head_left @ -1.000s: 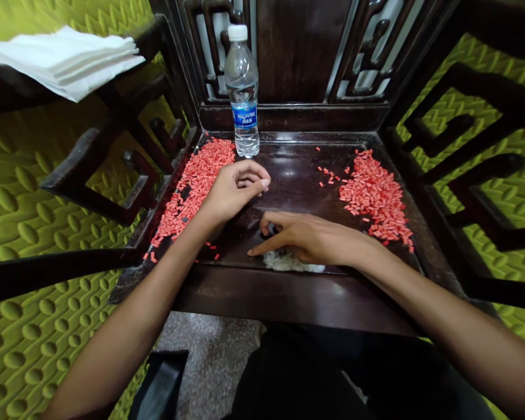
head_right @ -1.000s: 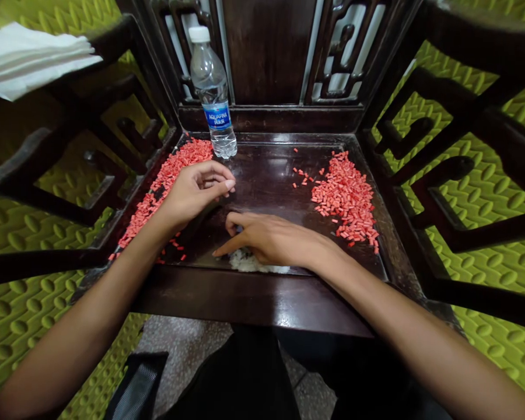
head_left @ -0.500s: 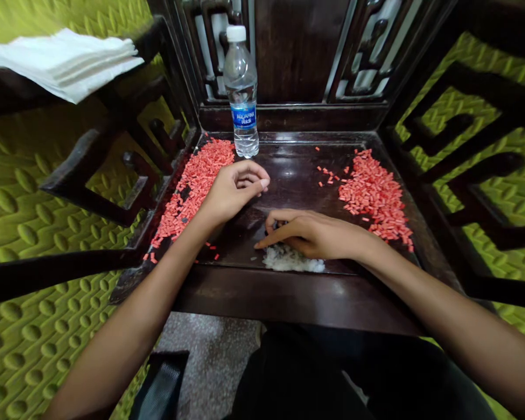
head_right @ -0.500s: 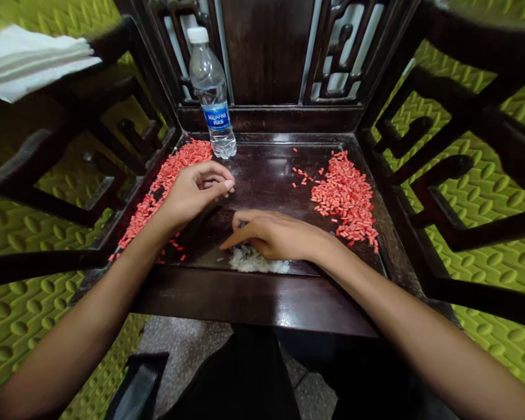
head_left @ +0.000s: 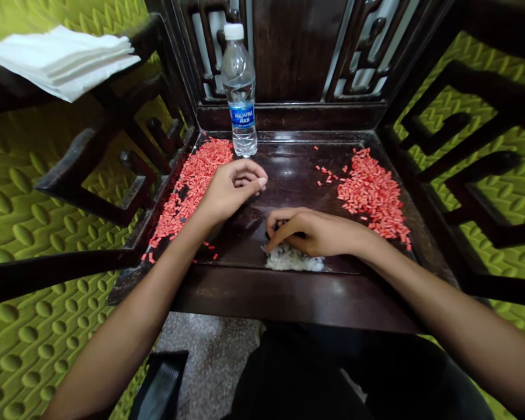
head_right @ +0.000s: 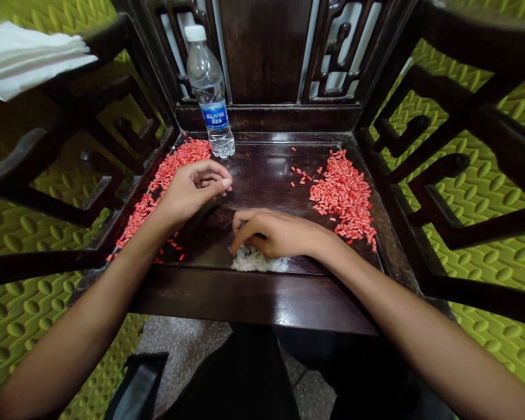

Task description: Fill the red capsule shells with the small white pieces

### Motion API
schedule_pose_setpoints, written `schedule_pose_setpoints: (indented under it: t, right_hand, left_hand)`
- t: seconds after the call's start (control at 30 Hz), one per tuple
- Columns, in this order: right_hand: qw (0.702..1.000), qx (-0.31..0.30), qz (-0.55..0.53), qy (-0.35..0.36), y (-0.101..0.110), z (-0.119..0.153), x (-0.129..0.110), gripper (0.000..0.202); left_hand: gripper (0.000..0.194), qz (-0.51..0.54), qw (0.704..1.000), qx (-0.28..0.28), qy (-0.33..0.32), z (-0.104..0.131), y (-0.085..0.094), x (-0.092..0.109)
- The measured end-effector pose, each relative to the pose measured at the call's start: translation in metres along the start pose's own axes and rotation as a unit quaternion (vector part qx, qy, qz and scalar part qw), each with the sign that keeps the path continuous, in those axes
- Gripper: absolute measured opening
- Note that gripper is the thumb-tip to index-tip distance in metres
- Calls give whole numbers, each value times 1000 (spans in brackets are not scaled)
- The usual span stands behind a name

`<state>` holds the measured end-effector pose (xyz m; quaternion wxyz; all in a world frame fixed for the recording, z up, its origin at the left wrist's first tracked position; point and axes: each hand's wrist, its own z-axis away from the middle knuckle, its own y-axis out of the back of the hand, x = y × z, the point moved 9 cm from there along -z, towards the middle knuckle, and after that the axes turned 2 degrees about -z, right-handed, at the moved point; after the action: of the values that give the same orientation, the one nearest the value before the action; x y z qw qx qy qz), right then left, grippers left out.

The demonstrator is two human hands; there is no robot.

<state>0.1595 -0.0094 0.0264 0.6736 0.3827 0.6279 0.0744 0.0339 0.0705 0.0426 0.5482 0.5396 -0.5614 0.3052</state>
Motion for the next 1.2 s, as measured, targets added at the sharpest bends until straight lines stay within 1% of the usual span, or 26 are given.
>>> schedule_pose_setpoints:
  t: [0.1,0.13,0.27,0.4,0.47,0.53,0.6,0.67,0.73,0.8,1.0,1.1,1.2]
  right_hand:
    - [1000,-13,1,-15,-2,-1,2,19]
    - [1000,-20,10,-18,-4,-1,1,14]
    - [998,-31,50,-20,-9,-2,1,5]
    - [999,-24,43,-10,-8,-2,1,11]
    - [999,-25,31,-8,-8,-1,1,10]
    - [999,-35,35,-14,-9,-1,0,2]
    - [997,-49,53,-23,-12,-1,-1,8]
    - [996,-61,66,-27,-15,-1,-3,6]
    - [995,-69,66,-26,-16,-2,-6,4]
    - [996,-69,58,-25,-16,-2,-6,10]
    - [999,-32,-31,-11,-7,-3,-6,13]
    - [997,-7,-73,-28,-2,-5,-3,14]
    - [993,34,-103,-51,6,-6,1,13]
  left_hand:
    - [14,5,1000,0,0,0,0,1]
    - [14,5,1000,1,2,0,0,1]
    - [15,-2,1000,4,4,0,1,0]
    - [16,1,1000,3,3,0,0,-1]
    - [17,2,1000,3,6,0,0,-1]
    - [17,1,1000,4,10,0,0,-1]
    - [17,0,1000,2,13,1,-1,-1]
    - [16,-1,1000,0,12,1,-1,-1]
    - [16,-1,1000,-1,10,1,-2,-1]
    - [16,-2,1000,1,11,1,-1,-2]
    - [16,5,1000,0,8,0,-1,-2]
    - [18,10,1000,1,10,-1,0,-3]
    - [23,24,1000,-2,16,0,0,-4]
